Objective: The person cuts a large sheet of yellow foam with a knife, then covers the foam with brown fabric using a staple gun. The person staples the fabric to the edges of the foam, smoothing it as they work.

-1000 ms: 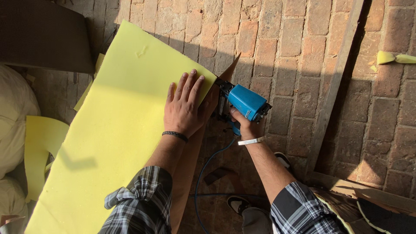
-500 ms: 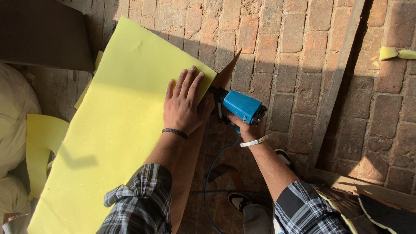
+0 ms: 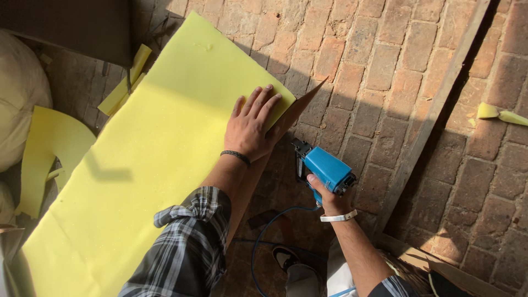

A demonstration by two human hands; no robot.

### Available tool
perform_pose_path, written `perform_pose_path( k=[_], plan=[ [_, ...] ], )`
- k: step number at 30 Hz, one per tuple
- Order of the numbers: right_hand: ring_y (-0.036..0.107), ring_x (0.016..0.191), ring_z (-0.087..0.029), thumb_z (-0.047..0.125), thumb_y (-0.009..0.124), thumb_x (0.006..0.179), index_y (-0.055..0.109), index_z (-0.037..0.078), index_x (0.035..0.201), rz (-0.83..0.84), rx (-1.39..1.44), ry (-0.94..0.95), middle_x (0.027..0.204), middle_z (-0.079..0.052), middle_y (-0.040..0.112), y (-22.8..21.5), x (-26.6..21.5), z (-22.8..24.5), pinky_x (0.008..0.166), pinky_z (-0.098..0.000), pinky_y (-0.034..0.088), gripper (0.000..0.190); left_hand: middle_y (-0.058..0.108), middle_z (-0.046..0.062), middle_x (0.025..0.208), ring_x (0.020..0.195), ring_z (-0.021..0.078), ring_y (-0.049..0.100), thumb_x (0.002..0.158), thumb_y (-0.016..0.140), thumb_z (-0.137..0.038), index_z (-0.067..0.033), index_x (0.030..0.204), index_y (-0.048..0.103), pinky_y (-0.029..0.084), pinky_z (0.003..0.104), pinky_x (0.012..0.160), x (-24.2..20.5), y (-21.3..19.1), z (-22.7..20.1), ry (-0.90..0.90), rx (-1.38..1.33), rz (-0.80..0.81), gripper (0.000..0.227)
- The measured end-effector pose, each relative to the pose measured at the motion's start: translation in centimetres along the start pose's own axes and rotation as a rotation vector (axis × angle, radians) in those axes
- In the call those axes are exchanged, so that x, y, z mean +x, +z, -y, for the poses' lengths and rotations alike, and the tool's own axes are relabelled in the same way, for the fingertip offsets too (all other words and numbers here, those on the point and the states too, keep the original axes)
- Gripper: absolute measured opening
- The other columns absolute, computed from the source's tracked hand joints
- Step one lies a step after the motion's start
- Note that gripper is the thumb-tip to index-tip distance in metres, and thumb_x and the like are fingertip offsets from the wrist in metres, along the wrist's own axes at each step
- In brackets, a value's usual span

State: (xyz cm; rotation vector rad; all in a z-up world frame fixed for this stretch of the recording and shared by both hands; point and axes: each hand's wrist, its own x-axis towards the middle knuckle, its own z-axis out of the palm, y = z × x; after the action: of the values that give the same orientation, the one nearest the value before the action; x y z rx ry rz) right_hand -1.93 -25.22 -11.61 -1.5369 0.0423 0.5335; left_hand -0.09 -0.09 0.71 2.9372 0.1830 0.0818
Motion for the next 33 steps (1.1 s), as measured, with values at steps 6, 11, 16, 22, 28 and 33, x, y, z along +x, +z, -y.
perform_pose_path(
  k=[6, 11, 16, 22, 28, 33],
  plan=[
    [0.072, 0.075, -0.021, 0.025, 0.083, 0.076, 0.071, 0.002, 0.096, 0.064, -0.081, 0.051, 0.084, -0.009, 0.074, -1.0, -7.8, 3.2, 0.069, -0.0356, 0.058, 0.033, 0.035, 0.007, 0.164, 0.153, 0.0291, 0.029, 0.08, 0.071, -0.019, -0.02, 0.146, 0.051, 0.022, 0.049, 0.124, -3.5, -1.1, -2.7, -0.153, -0.213, -0.037, 0.069],
    [0.07, 0.073, -0.023, 0.027, 0.083, 0.076, 0.07, 0.0, 0.091, 0.146, -0.223, -0.035, 0.08, -0.011, 0.072, 3.3, -14.7, 2.4, 0.067, -0.0362, 0.057, 0.034, 0.055, 0.005, 0.151, 0.147, 0.026, 0.041, 0.088, 0.066, -0.012, -0.0168, 0.136, 0.061, 0.027, 0.05, 0.121, -19.2, -3.2, -0.4, -0.19, -0.277, 0.01, 0.049],
    [0.067, 0.077, -0.019, 0.02, 0.081, 0.082, 0.066, 0.002, 0.107, 0.231, -0.331, -0.073, 0.09, -0.009, 0.069, 10.2, -24.0, -0.1, 0.071, -0.0332, 0.055, 0.035, 0.07, 0.008, 0.122, 0.117, 0.0288, 0.063, 0.083, 0.065, -0.007, -0.0127, 0.118, 0.069, 0.05, 0.041, 0.101, -45.5, -10.8, 10.1, -0.394, -0.392, -0.152, 0.036],
    [0.069, 0.09, -0.027, 0.025, 0.085, 0.091, 0.062, -0.005, 0.123, 0.192, -0.663, -0.092, 0.102, -0.015, 0.069, 15.3, -36.7, -3.9, 0.084, -0.0397, 0.056, 0.049, 0.073, 0.01, 0.101, 0.095, 0.0317, 0.069, 0.088, 0.061, -0.002, -0.0131, 0.106, 0.073, 0.055, 0.042, 0.085, -75.6, -20.2, 19.3, -0.964, -0.217, -0.386, 0.024],
    [0.071, 0.111, -0.039, 0.016, 0.087, 0.076, 0.074, 0.015, 0.11, 0.44, -1.023, -1.022, 0.124, -0.022, 0.07, 16.1, -43.9, -8.1, 0.093, -0.0447, 0.061, 0.037, 0.073, 0.01, 0.112, 0.104, 0.0335, 0.067, 0.08, 0.067, -0.006, -0.0155, 0.109, 0.074, 0.053, 0.045, 0.088, -91.8, -22.1, 24.8, -1.187, -0.032, -0.17, 0.031],
    [0.07, 0.105, -0.038, 0.031, 0.09, 0.073, 0.061, -0.007, 0.13, 0.218, -0.833, -0.01, 0.118, -0.02, 0.068, 18.7, -49.9, -9.4, 0.09, -0.0528, 0.058, 0.075, 0.069, 0.008, 0.112, 0.103, 0.0293, 0.068, 0.09, 0.072, -0.021, -0.0142, 0.114, 0.069, 0.055, 0.042, 0.087, -93.6, -20.9, 31.3, -1.202, -0.163, -0.207, 0.026]
  ],
)
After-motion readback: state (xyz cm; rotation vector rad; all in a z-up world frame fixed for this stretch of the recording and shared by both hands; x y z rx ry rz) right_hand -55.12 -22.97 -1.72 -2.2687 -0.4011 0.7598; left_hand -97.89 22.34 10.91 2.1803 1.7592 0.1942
